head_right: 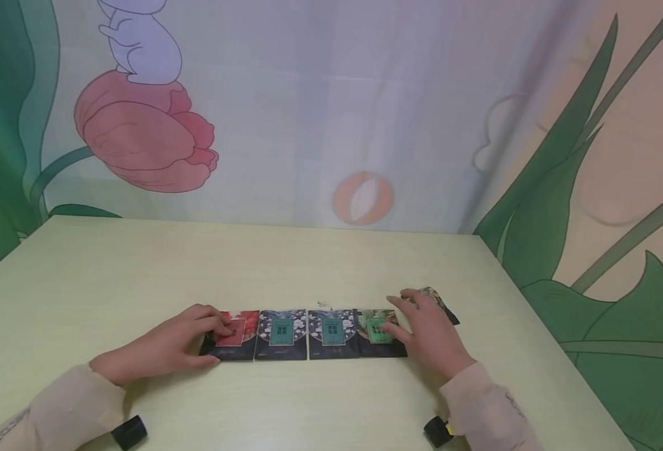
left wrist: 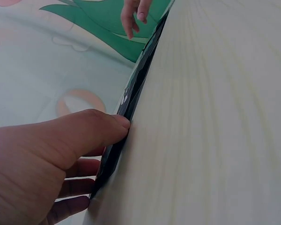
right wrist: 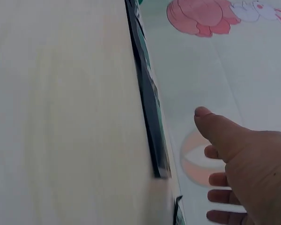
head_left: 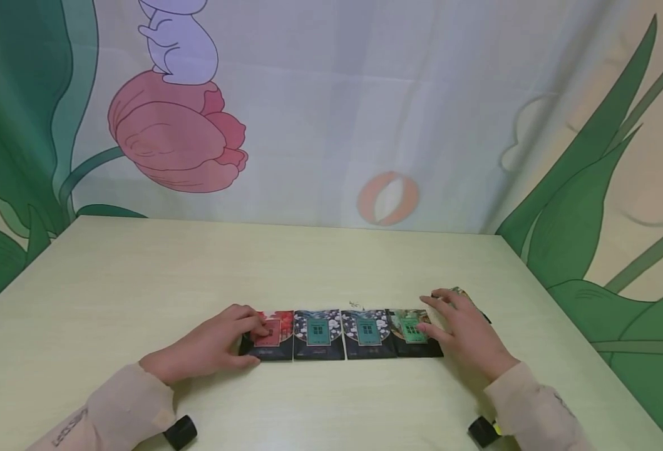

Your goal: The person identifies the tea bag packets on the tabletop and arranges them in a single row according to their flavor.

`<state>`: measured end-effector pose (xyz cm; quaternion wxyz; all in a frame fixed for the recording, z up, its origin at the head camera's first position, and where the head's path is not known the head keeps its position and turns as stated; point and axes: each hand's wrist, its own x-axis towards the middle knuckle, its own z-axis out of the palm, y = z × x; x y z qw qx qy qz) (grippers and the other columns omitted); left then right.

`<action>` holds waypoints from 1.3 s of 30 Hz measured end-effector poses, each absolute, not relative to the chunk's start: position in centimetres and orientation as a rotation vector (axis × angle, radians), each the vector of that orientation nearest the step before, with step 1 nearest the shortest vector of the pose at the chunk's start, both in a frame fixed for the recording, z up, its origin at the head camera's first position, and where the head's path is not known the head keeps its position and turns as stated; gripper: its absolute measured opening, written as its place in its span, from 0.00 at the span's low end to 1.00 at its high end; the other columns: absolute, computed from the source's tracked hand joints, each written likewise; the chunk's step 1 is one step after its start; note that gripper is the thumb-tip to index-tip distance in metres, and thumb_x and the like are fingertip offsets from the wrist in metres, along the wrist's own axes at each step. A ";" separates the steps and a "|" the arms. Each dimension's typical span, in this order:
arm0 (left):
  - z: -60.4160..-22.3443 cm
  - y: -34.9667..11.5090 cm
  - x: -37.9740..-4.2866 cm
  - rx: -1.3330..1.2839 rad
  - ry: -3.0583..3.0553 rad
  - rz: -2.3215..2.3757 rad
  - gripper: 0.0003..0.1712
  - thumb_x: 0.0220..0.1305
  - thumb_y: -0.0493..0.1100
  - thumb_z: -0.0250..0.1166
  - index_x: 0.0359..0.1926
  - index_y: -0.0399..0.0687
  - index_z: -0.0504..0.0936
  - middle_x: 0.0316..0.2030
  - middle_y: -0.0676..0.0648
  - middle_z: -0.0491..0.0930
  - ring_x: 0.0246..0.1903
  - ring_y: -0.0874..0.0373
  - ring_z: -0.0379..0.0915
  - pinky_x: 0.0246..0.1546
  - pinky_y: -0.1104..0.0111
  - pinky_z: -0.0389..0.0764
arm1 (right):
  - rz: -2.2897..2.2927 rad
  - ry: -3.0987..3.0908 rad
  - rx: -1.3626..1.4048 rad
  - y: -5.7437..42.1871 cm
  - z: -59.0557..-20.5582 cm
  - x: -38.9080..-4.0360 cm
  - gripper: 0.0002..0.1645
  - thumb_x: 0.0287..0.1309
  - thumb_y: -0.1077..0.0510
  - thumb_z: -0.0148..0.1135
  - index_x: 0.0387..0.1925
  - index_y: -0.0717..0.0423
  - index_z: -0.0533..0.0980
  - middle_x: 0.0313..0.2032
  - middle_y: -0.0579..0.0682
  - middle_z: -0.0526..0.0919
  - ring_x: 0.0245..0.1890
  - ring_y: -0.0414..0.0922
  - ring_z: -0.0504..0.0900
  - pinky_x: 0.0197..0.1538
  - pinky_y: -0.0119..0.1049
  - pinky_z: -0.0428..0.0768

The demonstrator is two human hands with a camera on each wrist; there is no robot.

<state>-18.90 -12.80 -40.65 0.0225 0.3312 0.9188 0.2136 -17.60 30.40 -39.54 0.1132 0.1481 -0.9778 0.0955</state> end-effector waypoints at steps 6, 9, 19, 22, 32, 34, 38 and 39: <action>-40.6 -12.9 -18.9 1.041 2.848 0.639 0.19 0.53 0.50 0.72 0.46 0.58 0.80 0.52 0.53 0.74 0.55 0.55 0.68 0.57 0.57 0.76 | 0.339 -2.788 0.485 32.0 -39.2 -18.2 0.34 0.54 0.47 0.69 0.60 0.56 0.73 0.59 0.60 0.73 0.61 0.59 0.69 0.60 0.58 0.72; -40.6 -12.9 -18.9 1.048 2.848 0.638 0.18 0.53 0.50 0.72 0.46 0.59 0.80 0.53 0.53 0.73 0.56 0.54 0.68 0.57 0.56 0.76 | 0.348 -2.771 0.491 32.8 -39.2 -18.4 0.33 0.54 0.50 0.69 0.60 0.58 0.73 0.59 0.61 0.73 0.60 0.60 0.69 0.59 0.58 0.72; -40.8 -13.0 -18.9 1.039 2.847 0.646 0.19 0.53 0.50 0.72 0.46 0.59 0.80 0.53 0.54 0.73 0.56 0.54 0.68 0.57 0.56 0.76 | 0.396 -2.867 0.387 35.0 -39.8 -19.0 0.29 0.59 0.53 0.64 0.61 0.57 0.71 0.61 0.62 0.70 0.62 0.63 0.67 0.62 0.61 0.69; -40.8 -13.0 -19.0 1.037 2.846 0.657 0.19 0.53 0.49 0.73 0.46 0.59 0.80 0.53 0.54 0.73 0.56 0.54 0.67 0.57 0.56 0.76 | 0.396 -2.902 0.361 35.5 -40.0 -19.2 0.31 0.60 0.54 0.63 0.63 0.58 0.70 0.62 0.63 0.69 0.63 0.63 0.66 0.62 0.62 0.68; -40.5 -12.9 -19.0 1.012 2.843 0.659 0.19 0.52 0.50 0.73 0.46 0.59 0.80 0.54 0.53 0.73 0.57 0.53 0.67 0.58 0.55 0.76 | 0.325 -2.957 0.296 35.7 -40.5 -19.1 0.31 0.62 0.53 0.61 0.64 0.59 0.68 0.62 0.67 0.69 0.62 0.66 0.67 0.61 0.62 0.68; -40.5 -12.9 -19.0 1.010 2.842 0.659 0.19 0.52 0.50 0.73 0.46 0.59 0.80 0.53 0.53 0.73 0.57 0.53 0.67 0.58 0.55 0.76 | 0.315 -2.961 0.292 35.6 -40.6 -19.1 0.31 0.62 0.52 0.61 0.64 0.59 0.68 0.61 0.67 0.70 0.61 0.67 0.68 0.61 0.62 0.69; -40.6 -12.9 -19.0 1.018 2.840 0.659 0.19 0.52 0.50 0.73 0.46 0.59 0.80 0.53 0.53 0.73 0.57 0.53 0.67 0.58 0.55 0.75 | 0.298 -2.971 0.281 35.6 -40.6 -19.0 0.31 0.63 0.52 0.60 0.64 0.59 0.68 0.61 0.68 0.70 0.60 0.67 0.68 0.59 0.62 0.70; -40.6 -12.9 -19.0 1.020 2.839 0.658 0.19 0.52 0.50 0.73 0.46 0.59 0.80 0.53 0.53 0.73 0.57 0.53 0.67 0.58 0.55 0.75 | 0.294 -2.972 0.281 35.6 -40.6 -19.0 0.31 0.63 0.52 0.60 0.64 0.60 0.69 0.60 0.68 0.70 0.60 0.67 0.69 0.59 0.62 0.70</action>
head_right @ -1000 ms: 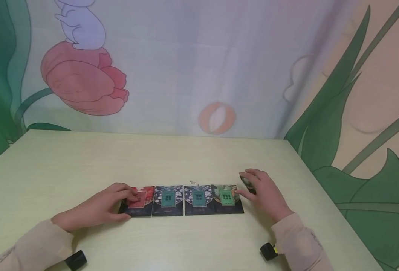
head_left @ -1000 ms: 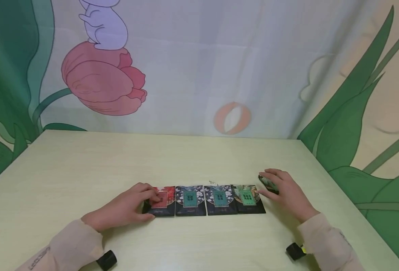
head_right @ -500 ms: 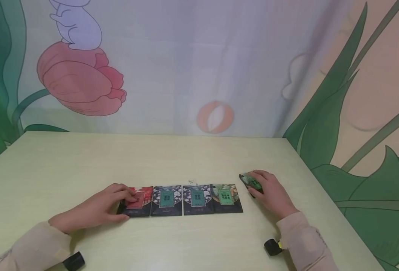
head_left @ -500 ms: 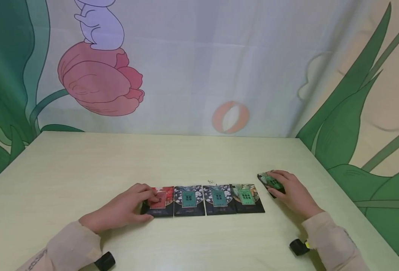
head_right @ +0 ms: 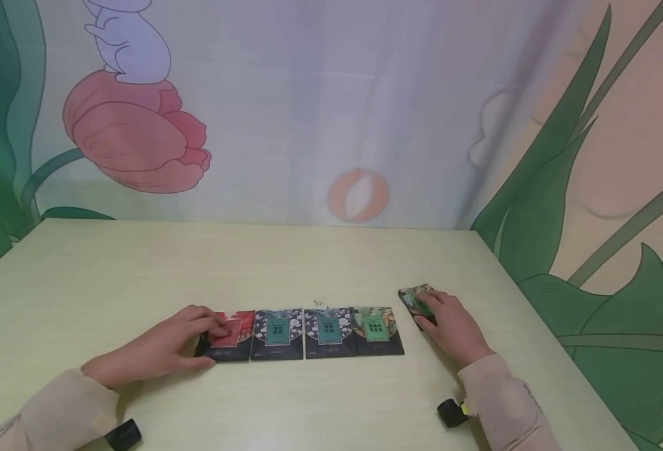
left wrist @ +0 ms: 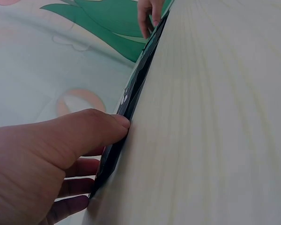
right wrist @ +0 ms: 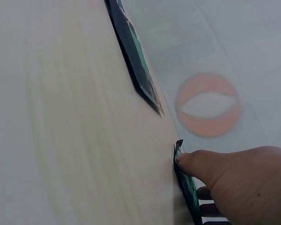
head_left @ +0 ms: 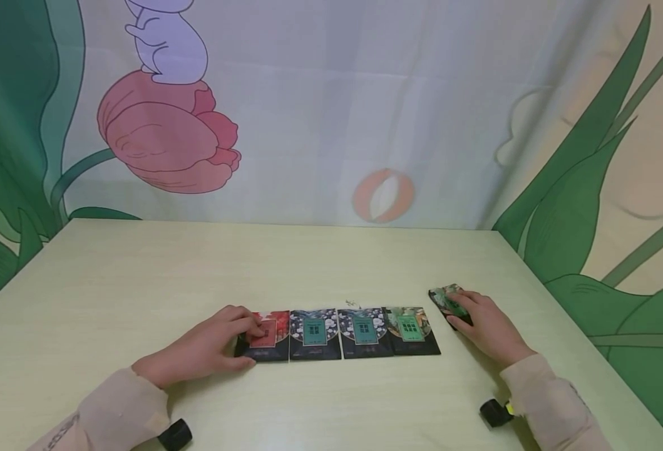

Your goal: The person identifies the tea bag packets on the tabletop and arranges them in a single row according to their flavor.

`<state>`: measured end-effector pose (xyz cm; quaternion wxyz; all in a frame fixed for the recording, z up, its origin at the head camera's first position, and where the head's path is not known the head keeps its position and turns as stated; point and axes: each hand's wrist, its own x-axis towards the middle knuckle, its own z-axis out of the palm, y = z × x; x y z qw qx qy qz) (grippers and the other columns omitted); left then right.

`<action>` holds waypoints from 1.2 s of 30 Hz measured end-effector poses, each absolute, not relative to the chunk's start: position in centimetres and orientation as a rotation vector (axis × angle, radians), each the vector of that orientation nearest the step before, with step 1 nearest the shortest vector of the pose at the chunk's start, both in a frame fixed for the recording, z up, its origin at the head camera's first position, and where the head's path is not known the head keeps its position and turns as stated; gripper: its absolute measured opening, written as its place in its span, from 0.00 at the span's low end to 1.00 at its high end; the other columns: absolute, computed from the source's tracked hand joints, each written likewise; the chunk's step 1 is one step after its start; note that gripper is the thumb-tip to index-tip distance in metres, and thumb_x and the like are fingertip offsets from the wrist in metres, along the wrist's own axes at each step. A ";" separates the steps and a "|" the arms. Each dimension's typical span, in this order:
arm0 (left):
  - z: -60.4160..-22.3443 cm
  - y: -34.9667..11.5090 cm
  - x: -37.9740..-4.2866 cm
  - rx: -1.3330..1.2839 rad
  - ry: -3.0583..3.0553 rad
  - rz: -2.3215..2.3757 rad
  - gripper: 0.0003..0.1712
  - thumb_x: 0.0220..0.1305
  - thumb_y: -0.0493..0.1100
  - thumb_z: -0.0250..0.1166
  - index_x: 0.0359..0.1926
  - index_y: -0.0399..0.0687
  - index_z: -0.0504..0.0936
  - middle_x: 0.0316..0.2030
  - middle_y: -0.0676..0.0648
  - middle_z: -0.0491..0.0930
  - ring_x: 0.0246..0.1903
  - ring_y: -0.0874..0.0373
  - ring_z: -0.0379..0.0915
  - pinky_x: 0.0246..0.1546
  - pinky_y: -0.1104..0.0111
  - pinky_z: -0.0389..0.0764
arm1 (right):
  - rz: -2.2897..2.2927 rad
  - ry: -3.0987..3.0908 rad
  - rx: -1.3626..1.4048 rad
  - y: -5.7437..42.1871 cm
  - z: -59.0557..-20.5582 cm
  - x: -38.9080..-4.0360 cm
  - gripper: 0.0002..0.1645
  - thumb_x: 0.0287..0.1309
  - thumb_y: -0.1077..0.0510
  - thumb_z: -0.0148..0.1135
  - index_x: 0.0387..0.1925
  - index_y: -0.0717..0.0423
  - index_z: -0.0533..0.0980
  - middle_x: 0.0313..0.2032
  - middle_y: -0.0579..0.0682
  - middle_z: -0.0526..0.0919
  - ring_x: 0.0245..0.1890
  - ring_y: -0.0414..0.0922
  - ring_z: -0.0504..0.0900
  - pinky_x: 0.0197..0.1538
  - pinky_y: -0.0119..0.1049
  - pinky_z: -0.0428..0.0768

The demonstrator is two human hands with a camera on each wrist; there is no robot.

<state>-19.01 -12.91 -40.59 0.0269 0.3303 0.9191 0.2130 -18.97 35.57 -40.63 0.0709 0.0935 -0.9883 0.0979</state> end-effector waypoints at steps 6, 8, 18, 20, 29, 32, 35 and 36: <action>-40.5 -12.9 -18.9 1.008 2.838 0.657 0.19 0.52 0.50 0.73 0.46 0.59 0.80 0.53 0.53 0.73 0.57 0.53 0.67 0.58 0.54 0.75 | 0.275 -2.975 0.269 35.4 -40.6 -18.9 0.30 0.63 0.51 0.60 0.63 0.60 0.70 0.59 0.68 0.71 0.59 0.66 0.70 0.58 0.62 0.71; -40.4 -12.9 -18.9 1.004 2.840 0.656 0.19 0.52 0.50 0.73 0.46 0.59 0.80 0.53 0.53 0.73 0.56 0.53 0.68 0.58 0.54 0.75 | 0.267 -2.978 0.265 35.4 -40.6 -18.9 0.30 0.62 0.51 0.60 0.62 0.59 0.70 0.59 0.69 0.71 0.59 0.66 0.70 0.58 0.62 0.71; -40.5 -13.0 -18.9 1.022 2.843 0.668 0.19 0.52 0.50 0.73 0.46 0.59 0.80 0.53 0.53 0.73 0.56 0.54 0.68 0.58 0.55 0.76 | 0.236 -2.982 0.258 35.1 -40.4 -18.9 0.30 0.61 0.50 0.62 0.61 0.59 0.72 0.57 0.69 0.73 0.57 0.65 0.71 0.57 0.61 0.72; -40.5 -13.0 -18.9 1.024 2.837 0.677 0.19 0.53 0.51 0.73 0.46 0.59 0.80 0.53 0.53 0.73 0.56 0.54 0.68 0.58 0.55 0.76 | 0.237 -2.985 0.255 35.1 -40.4 -18.8 0.30 0.60 0.49 0.62 0.61 0.59 0.72 0.56 0.68 0.73 0.57 0.65 0.72 0.57 0.60 0.73; -40.6 -13.2 -18.9 1.028 2.825 0.698 0.17 0.54 0.50 0.72 0.45 0.59 0.80 0.53 0.53 0.73 0.56 0.54 0.68 0.58 0.55 0.75 | 0.229 -2.986 0.258 34.7 -40.3 -18.8 0.31 0.58 0.48 0.64 0.59 0.60 0.73 0.53 0.65 0.76 0.53 0.63 0.74 0.55 0.58 0.75; -40.6 -13.2 -19.0 1.024 2.820 0.702 0.17 0.54 0.50 0.72 0.45 0.59 0.80 0.53 0.53 0.73 0.55 0.54 0.68 0.57 0.55 0.75 | 0.224 -2.992 0.266 34.6 -40.2 -18.7 0.31 0.58 0.48 0.65 0.59 0.60 0.73 0.52 0.65 0.76 0.52 0.62 0.75 0.54 0.58 0.76; -40.5 -13.1 -19.0 1.030 2.816 0.702 0.17 0.54 0.50 0.72 0.45 0.59 0.80 0.52 0.53 0.73 0.55 0.55 0.68 0.57 0.55 0.76 | 0.227 -2.997 0.279 34.6 -40.0 -18.6 0.31 0.58 0.48 0.65 0.59 0.60 0.73 0.51 0.64 0.76 0.51 0.62 0.75 0.53 0.57 0.76; -40.5 -13.1 -19.0 1.031 2.814 0.704 0.17 0.54 0.50 0.72 0.45 0.60 0.80 0.52 0.53 0.73 0.55 0.55 0.68 0.57 0.55 0.76 | 0.229 -2.999 0.282 34.6 -40.0 -18.6 0.31 0.58 0.48 0.65 0.59 0.60 0.73 0.51 0.64 0.76 0.51 0.62 0.75 0.52 0.57 0.76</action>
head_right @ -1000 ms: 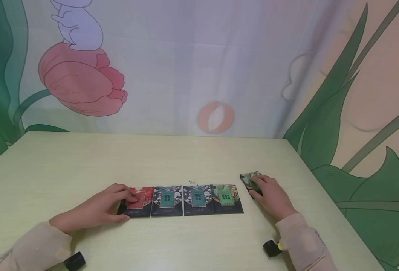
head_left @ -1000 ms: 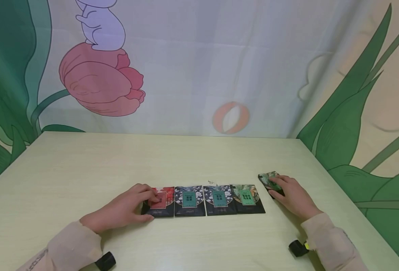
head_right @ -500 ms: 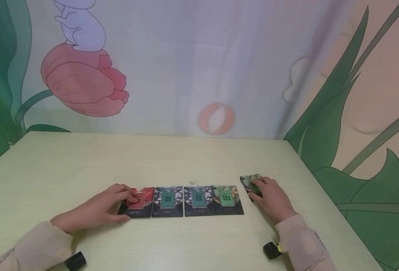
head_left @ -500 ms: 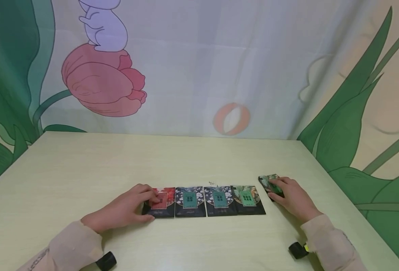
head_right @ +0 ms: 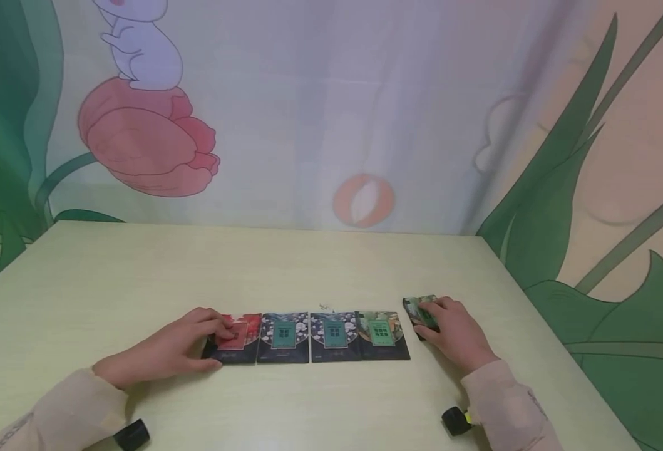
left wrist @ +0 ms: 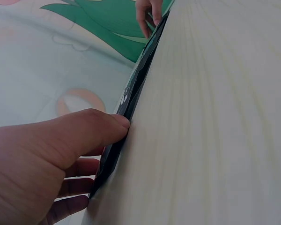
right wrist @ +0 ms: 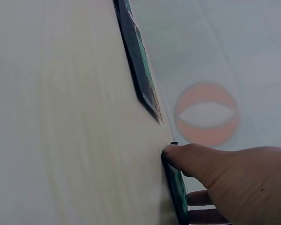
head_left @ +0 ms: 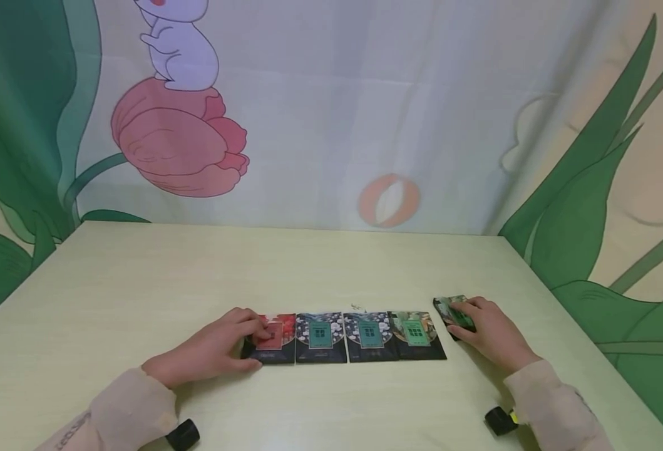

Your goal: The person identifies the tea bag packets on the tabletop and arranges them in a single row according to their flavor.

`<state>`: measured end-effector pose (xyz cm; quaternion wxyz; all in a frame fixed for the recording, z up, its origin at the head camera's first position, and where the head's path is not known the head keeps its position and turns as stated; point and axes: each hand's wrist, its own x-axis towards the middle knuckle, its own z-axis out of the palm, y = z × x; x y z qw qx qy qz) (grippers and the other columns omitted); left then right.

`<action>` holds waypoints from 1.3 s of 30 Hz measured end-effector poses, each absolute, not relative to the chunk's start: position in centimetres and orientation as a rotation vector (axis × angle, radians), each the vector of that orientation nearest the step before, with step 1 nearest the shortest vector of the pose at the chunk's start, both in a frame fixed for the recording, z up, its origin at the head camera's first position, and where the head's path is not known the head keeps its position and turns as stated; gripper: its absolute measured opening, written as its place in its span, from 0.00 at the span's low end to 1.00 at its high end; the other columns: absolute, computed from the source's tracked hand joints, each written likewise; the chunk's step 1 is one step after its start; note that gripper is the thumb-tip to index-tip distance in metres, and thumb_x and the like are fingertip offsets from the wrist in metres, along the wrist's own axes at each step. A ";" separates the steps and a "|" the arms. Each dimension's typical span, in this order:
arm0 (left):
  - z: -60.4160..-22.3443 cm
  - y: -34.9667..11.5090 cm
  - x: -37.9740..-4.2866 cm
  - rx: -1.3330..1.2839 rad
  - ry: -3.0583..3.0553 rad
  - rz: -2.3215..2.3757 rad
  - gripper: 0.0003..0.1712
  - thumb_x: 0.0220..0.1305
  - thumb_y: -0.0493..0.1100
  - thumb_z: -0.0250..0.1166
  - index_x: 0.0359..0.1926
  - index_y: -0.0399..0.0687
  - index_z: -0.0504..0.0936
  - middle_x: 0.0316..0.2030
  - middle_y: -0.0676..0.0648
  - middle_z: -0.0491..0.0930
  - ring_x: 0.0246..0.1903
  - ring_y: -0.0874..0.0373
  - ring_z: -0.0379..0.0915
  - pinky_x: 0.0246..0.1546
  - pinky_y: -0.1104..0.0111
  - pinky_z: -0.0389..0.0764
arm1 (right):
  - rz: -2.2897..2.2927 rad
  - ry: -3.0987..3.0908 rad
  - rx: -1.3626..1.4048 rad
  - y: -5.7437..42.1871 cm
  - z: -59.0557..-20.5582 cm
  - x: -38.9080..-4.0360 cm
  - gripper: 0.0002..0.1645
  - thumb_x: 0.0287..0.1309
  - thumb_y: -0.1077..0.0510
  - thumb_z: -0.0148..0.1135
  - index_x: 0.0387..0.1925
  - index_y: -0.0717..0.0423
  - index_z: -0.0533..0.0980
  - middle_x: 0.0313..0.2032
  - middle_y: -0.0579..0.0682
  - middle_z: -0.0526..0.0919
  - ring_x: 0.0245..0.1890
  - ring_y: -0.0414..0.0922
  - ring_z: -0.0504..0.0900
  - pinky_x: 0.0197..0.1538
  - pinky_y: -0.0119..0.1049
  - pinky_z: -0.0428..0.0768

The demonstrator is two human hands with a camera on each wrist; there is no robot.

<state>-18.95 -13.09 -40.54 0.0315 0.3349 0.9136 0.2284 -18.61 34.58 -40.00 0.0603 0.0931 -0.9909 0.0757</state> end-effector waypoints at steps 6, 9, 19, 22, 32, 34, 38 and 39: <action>-40.7 -13.0 -19.0 1.021 2.817 0.702 0.17 0.54 0.50 0.72 0.45 0.59 0.80 0.53 0.53 0.73 0.56 0.54 0.68 0.58 0.54 0.75 | 0.240 -3.013 0.289 34.5 -39.9 -18.6 0.31 0.57 0.48 0.65 0.59 0.59 0.74 0.51 0.65 0.75 0.50 0.61 0.75 0.51 0.58 0.76; -40.7 -13.0 -19.0 1.029 2.826 0.695 0.18 0.53 0.50 0.72 0.45 0.58 0.80 0.53 0.53 0.73 0.56 0.54 0.68 0.58 0.55 0.75 | 0.234 -3.020 0.294 34.4 -39.7 -18.6 0.32 0.56 0.48 0.67 0.59 0.59 0.74 0.50 0.64 0.76 0.48 0.60 0.76 0.50 0.56 0.77; -40.7 -12.7 -19.0 1.012 2.817 0.689 0.18 0.53 0.50 0.73 0.45 0.59 0.80 0.52 0.53 0.73 0.55 0.55 0.67 0.58 0.55 0.75 | 0.229 -3.047 0.334 34.3 -39.0 -17.9 0.33 0.54 0.46 0.68 0.58 0.59 0.75 0.45 0.60 0.76 0.42 0.54 0.77 0.43 0.51 0.79; -40.7 -12.7 -18.9 0.974 2.825 0.674 0.19 0.52 0.50 0.73 0.46 0.59 0.80 0.53 0.54 0.73 0.56 0.55 0.67 0.58 0.56 0.75 | 0.222 -3.047 0.358 34.2 -38.9 -17.9 0.33 0.53 0.47 0.68 0.57 0.59 0.76 0.45 0.61 0.76 0.41 0.54 0.77 0.43 0.51 0.79; -40.7 -12.9 -19.1 0.985 2.836 0.660 0.19 0.53 0.51 0.73 0.46 0.60 0.80 0.53 0.53 0.73 0.56 0.55 0.67 0.58 0.56 0.76 | 0.207 -3.110 0.344 33.7 -38.3 -17.8 0.33 0.53 0.46 0.68 0.58 0.57 0.76 0.43 0.58 0.76 0.37 0.48 0.76 0.39 0.46 0.78; -40.8 -12.9 -19.1 0.995 2.835 0.668 0.18 0.53 0.51 0.73 0.45 0.60 0.80 0.53 0.54 0.73 0.56 0.55 0.67 0.58 0.57 0.76 | 0.203 -3.117 0.349 33.6 -38.2 -17.7 0.33 0.53 0.45 0.68 0.57 0.57 0.76 0.42 0.57 0.76 0.37 0.48 0.76 0.39 0.45 0.78; -40.8 -12.9 -19.0 0.993 2.835 0.671 0.18 0.52 0.51 0.73 0.45 0.61 0.80 0.52 0.54 0.73 0.56 0.56 0.67 0.58 0.57 0.76 | 0.193 -3.112 0.365 33.6 -38.2 -17.6 0.32 0.53 0.45 0.68 0.56 0.57 0.77 0.41 0.56 0.76 0.36 0.46 0.75 0.38 0.44 0.78; -40.8 -12.9 -19.0 0.991 2.835 0.670 0.18 0.52 0.51 0.73 0.45 0.61 0.80 0.52 0.54 0.73 0.56 0.56 0.67 0.58 0.57 0.76 | 0.191 -3.111 0.369 33.6 -38.1 -17.7 0.32 0.53 0.45 0.68 0.56 0.57 0.77 0.41 0.55 0.76 0.36 0.46 0.75 0.38 0.44 0.78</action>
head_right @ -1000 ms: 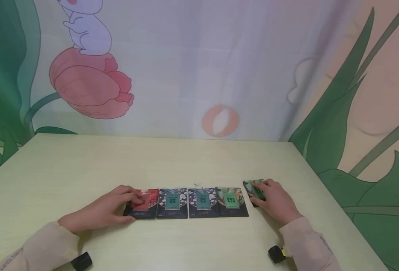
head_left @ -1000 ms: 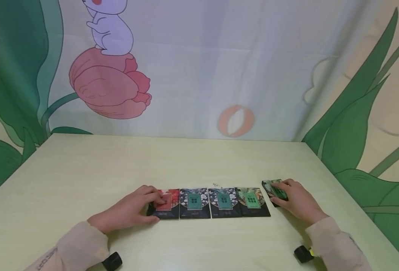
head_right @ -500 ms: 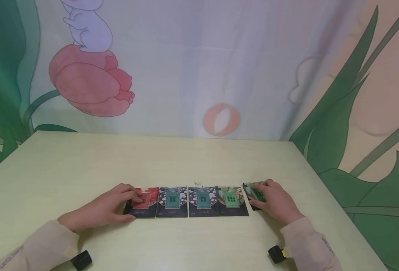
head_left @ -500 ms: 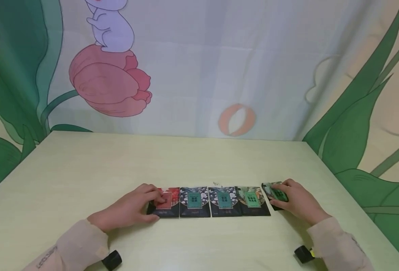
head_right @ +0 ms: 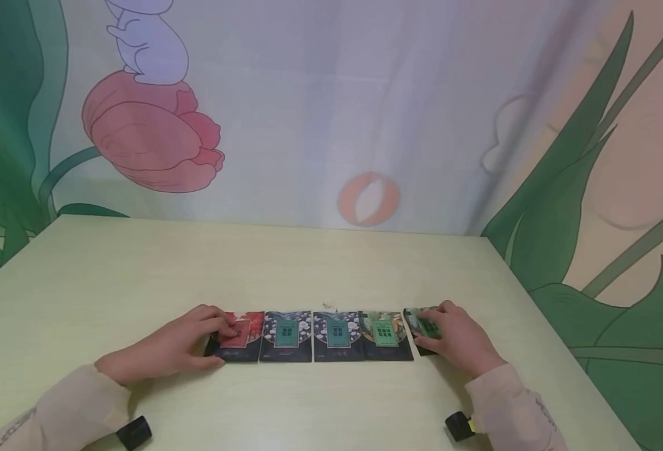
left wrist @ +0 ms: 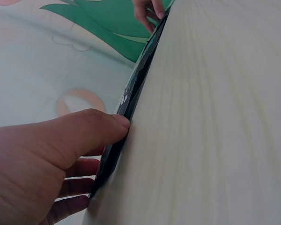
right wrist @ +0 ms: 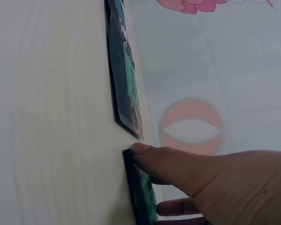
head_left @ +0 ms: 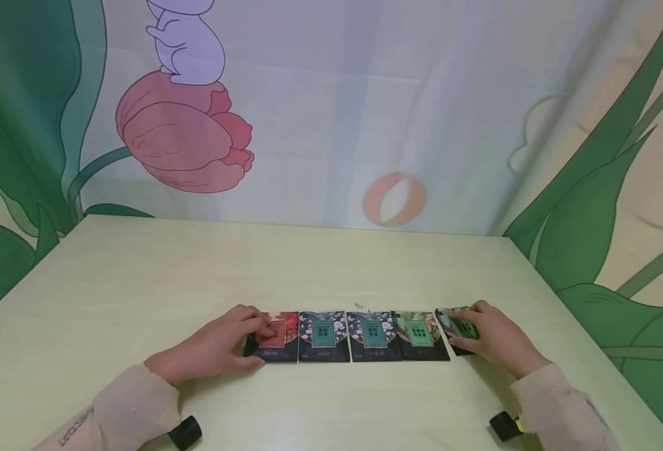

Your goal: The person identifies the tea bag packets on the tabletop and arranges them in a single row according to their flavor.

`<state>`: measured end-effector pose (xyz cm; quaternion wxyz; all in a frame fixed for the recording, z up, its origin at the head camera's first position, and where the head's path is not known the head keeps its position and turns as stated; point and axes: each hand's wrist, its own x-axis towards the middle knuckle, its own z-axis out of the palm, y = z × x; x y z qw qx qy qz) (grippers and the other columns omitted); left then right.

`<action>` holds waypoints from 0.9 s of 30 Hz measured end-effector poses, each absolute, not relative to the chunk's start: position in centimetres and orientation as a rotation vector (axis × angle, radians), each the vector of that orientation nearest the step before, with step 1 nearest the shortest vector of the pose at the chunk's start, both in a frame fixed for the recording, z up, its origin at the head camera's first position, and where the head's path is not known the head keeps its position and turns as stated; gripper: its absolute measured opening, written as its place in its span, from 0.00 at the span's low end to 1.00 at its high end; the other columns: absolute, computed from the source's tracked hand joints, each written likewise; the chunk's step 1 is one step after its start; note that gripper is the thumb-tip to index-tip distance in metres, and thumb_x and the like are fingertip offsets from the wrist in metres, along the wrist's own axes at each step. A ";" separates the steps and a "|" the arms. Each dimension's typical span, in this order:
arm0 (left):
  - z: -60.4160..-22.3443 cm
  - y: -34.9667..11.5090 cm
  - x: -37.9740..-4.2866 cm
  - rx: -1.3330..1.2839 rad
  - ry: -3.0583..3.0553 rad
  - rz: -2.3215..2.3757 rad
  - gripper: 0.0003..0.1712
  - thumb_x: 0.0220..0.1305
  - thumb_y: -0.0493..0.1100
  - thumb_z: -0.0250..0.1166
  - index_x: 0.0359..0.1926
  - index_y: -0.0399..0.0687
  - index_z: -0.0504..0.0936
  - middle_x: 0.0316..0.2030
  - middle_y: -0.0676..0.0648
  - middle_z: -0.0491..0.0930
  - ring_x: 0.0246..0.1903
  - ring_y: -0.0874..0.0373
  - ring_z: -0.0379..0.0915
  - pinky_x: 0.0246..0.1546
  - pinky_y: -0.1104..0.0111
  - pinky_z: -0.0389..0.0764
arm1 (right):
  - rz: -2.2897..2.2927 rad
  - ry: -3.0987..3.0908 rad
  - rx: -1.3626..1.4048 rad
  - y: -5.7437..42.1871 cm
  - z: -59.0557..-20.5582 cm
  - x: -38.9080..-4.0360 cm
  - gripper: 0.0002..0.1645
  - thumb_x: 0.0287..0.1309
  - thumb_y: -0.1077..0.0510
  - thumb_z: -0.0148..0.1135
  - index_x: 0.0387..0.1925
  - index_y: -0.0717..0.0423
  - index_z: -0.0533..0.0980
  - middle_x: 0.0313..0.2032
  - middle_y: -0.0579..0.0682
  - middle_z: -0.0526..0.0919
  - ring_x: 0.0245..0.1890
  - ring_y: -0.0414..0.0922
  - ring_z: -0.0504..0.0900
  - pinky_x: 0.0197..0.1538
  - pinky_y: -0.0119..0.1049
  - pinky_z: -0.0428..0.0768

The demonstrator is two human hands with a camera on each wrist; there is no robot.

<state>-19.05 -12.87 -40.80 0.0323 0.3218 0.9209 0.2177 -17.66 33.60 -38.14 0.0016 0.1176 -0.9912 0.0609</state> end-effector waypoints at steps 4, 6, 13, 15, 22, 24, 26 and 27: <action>-40.6 -12.8 -19.0 0.980 2.831 0.669 0.19 0.52 0.51 0.73 0.46 0.60 0.80 0.53 0.53 0.73 0.56 0.55 0.67 0.58 0.56 0.76 | 0.187 -3.117 0.369 33.6 -38.1 -17.7 0.31 0.52 0.45 0.69 0.55 0.57 0.77 0.41 0.54 0.76 0.35 0.46 0.76 0.38 0.43 0.78; -40.5 -12.8 -19.0 0.974 2.829 0.673 0.19 0.52 0.51 0.73 0.46 0.60 0.80 0.52 0.53 0.73 0.56 0.55 0.67 0.58 0.56 0.76 | 0.185 -3.119 0.373 33.6 -38.1 -17.7 0.31 0.52 0.45 0.69 0.55 0.58 0.77 0.41 0.54 0.76 0.36 0.46 0.76 0.38 0.44 0.78; -40.3 -12.8 -18.9 0.974 2.820 0.680 0.19 0.52 0.51 0.73 0.46 0.60 0.80 0.52 0.54 0.73 0.56 0.55 0.67 0.58 0.56 0.76 | 0.157 -3.121 0.382 33.4 -37.8 -17.6 0.31 0.51 0.45 0.70 0.53 0.58 0.78 0.40 0.53 0.76 0.35 0.45 0.76 0.37 0.43 0.78; -40.2 -12.8 -18.9 0.975 2.817 0.684 0.19 0.52 0.51 0.73 0.46 0.60 0.80 0.53 0.54 0.73 0.57 0.55 0.67 0.58 0.56 0.76 | 0.155 -3.126 0.385 33.3 -37.7 -17.5 0.31 0.51 0.44 0.70 0.53 0.58 0.78 0.39 0.54 0.76 0.34 0.45 0.76 0.36 0.43 0.78; -40.1 -12.8 -18.8 0.972 2.802 0.699 0.19 0.52 0.51 0.73 0.46 0.60 0.80 0.53 0.53 0.73 0.56 0.55 0.67 0.58 0.55 0.76 | 0.154 -3.137 0.389 33.2 -37.7 -17.3 0.32 0.51 0.43 0.69 0.53 0.58 0.78 0.40 0.54 0.76 0.34 0.45 0.76 0.36 0.44 0.78; -40.1 -12.8 -18.8 0.964 2.801 0.701 0.19 0.52 0.51 0.73 0.46 0.60 0.80 0.53 0.53 0.73 0.56 0.55 0.67 0.58 0.56 0.76 | 0.152 -3.138 0.394 33.2 -37.7 -17.3 0.32 0.51 0.43 0.69 0.53 0.58 0.78 0.39 0.54 0.76 0.33 0.45 0.76 0.36 0.43 0.78; -40.1 -12.8 -18.8 0.958 2.801 0.700 0.20 0.52 0.51 0.73 0.46 0.60 0.80 0.52 0.54 0.73 0.56 0.55 0.67 0.58 0.56 0.76 | 0.153 -3.142 0.393 33.1 -37.7 -17.3 0.31 0.52 0.43 0.69 0.53 0.58 0.78 0.39 0.53 0.76 0.33 0.44 0.75 0.36 0.42 0.78; -40.1 -12.8 -18.8 0.954 2.800 0.697 0.20 0.52 0.51 0.73 0.46 0.60 0.80 0.52 0.54 0.73 0.56 0.55 0.67 0.58 0.56 0.76 | 0.154 -3.144 0.389 33.1 -37.7 -17.2 0.31 0.52 0.43 0.69 0.53 0.58 0.78 0.39 0.53 0.76 0.32 0.44 0.75 0.35 0.42 0.78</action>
